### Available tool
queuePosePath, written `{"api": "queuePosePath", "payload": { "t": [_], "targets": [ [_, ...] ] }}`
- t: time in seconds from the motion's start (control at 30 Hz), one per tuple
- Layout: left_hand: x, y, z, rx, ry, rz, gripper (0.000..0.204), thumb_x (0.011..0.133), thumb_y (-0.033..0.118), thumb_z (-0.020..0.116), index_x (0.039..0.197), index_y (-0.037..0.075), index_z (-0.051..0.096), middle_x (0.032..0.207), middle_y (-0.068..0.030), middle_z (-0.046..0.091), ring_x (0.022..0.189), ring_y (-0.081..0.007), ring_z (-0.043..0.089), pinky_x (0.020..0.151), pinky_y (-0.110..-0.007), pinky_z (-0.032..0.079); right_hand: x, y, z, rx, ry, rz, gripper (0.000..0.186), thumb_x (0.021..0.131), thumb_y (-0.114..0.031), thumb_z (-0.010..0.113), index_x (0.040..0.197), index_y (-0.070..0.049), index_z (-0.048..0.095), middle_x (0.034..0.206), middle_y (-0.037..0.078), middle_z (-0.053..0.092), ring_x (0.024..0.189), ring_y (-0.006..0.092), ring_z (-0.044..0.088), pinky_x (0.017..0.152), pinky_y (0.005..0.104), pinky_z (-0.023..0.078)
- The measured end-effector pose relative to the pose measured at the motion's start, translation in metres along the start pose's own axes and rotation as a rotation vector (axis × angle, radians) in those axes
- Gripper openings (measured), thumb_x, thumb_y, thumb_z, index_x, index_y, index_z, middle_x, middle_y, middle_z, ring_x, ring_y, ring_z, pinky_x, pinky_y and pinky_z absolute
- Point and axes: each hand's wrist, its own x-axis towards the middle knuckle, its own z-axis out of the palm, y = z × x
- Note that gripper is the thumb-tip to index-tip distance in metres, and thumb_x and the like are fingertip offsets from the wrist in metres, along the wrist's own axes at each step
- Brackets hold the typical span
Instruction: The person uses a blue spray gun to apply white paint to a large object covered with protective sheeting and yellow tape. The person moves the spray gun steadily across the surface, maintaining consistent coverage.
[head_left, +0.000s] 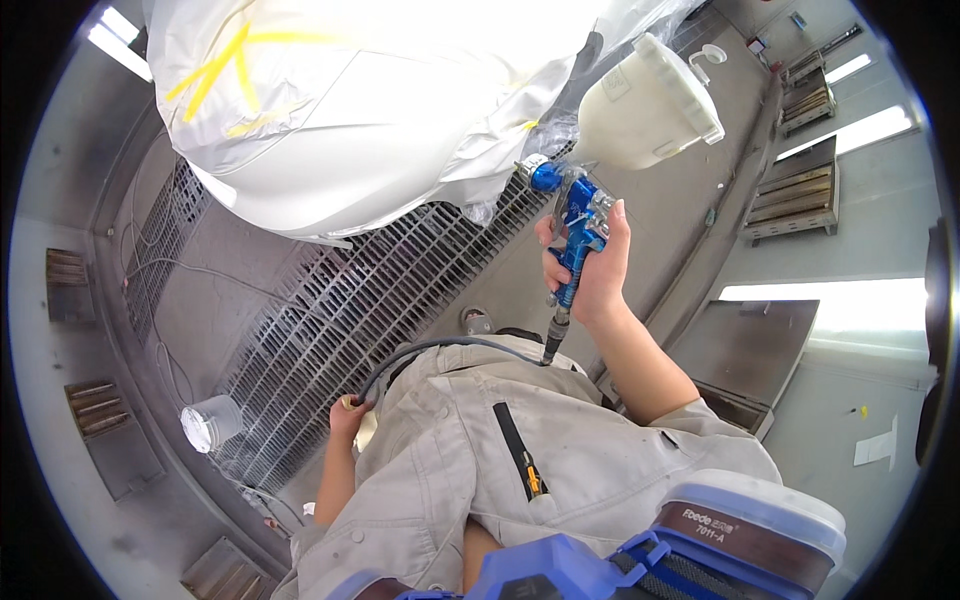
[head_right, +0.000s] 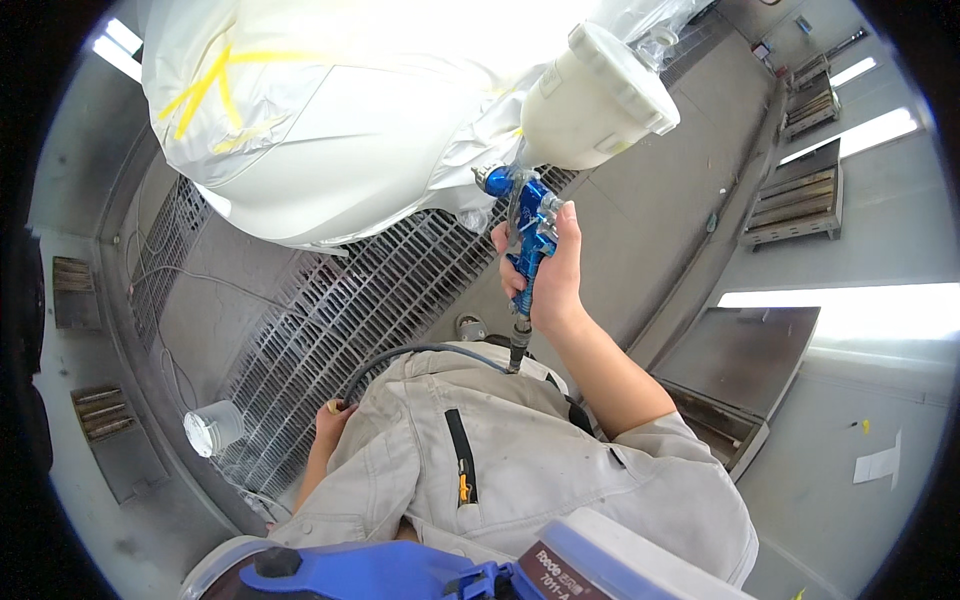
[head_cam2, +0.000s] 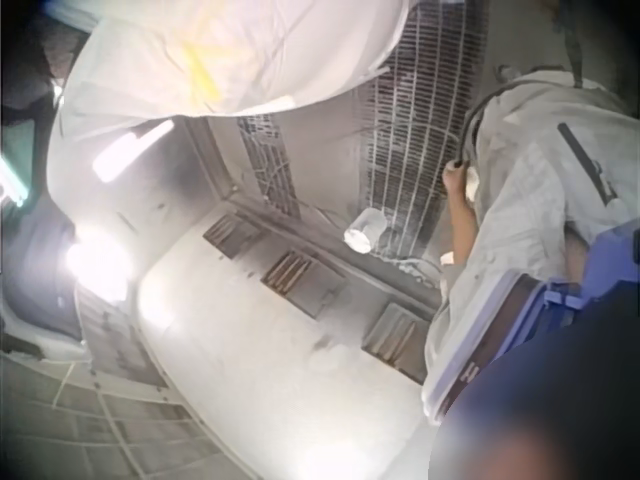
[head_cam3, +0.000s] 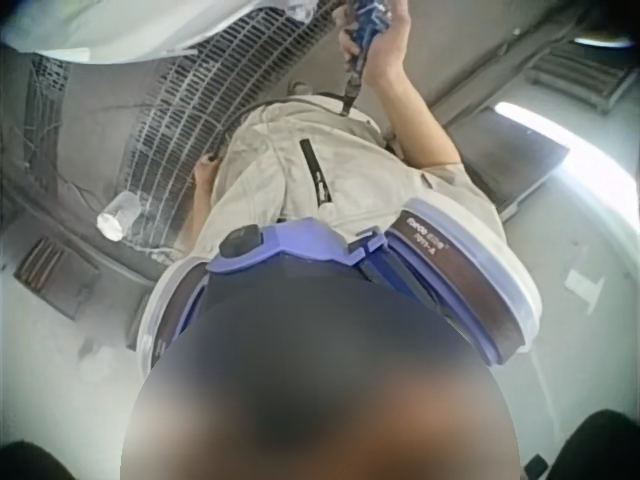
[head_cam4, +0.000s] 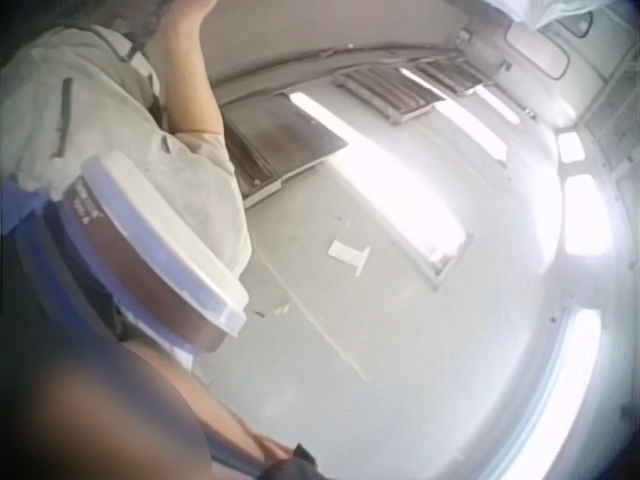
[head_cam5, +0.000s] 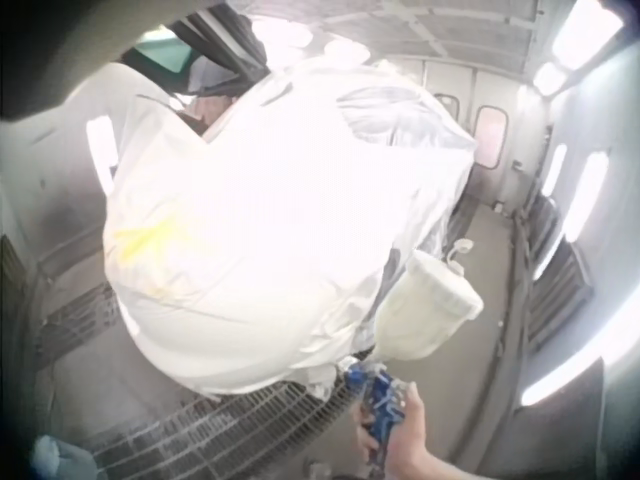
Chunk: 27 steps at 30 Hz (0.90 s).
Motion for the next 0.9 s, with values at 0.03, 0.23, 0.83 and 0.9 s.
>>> {"api": "queuePosePath", "payload": {
  "t": [0.03, 0.23, 0.83, 0.9],
  "targets": [
    [0.002, -0.001, 0.003, -0.002, -0.005, -0.018, 0.03, 0.078, 0.019, 0.091, 0.092, 0.005, 0.069, 0.081, 0.0013, 0.066, 0.071, -0.01, 0.06, 0.067, -0.029, 0.051, 0.002, -0.001, -0.003, -0.003, -0.01, -0.006, 0.08, 0.1, -0.077, 0.024, 0.113, -0.006, 0.056, 0.089, 0.008, 0.06, 0.048, 0.012, 0.039, 0.046, 0.0299, 0.038],
    [-0.011, -0.007, 0.023, 0.024, 0.026, -0.03, 0.032, 0.077, 0.019, 0.093, 0.091, 0.006, 0.068, 0.082, 0.0013, 0.067, 0.073, -0.0099, 0.061, 0.067, -0.029, 0.052, 0.016, -0.007, -0.019, 0.056, -0.049, 0.026, 0.074, 0.102, -0.071, 0.028, 0.129, -0.007, 0.053, 0.087, 0.007, 0.06, 0.046, 0.01, 0.04, 0.043, 0.0276, 0.036],
    [-0.021, -0.004, 0.031, 0.028, -0.006, -0.03, 0.03, 0.078, 0.022, 0.092, 0.09, 0.004, 0.071, 0.082, 0.0004, 0.069, 0.071, -0.0116, 0.061, 0.066, -0.031, 0.051, 0.028, -0.013, -0.034, 0.002, -0.08, 0.033, 0.079, 0.101, -0.076, 0.024, 0.112, -0.005, 0.056, 0.09, 0.008, 0.059, 0.048, 0.0119, 0.039, 0.046, 0.0298, 0.038],
    [-0.024, -0.002, 0.031, 0.048, -0.024, -0.043, 0.029, 0.078, 0.022, 0.091, 0.087, 0.004, 0.07, 0.08, 0.0002, 0.069, 0.071, -0.012, 0.061, 0.065, -0.031, 0.05, 0.029, -0.012, -0.034, 0.037, -0.083, 0.028, 0.074, 0.102, -0.073, 0.025, 0.117, -0.007, 0.055, 0.087, 0.007, 0.059, 0.046, 0.0105, 0.04, 0.044, 0.0284, 0.037]
  ]
}}
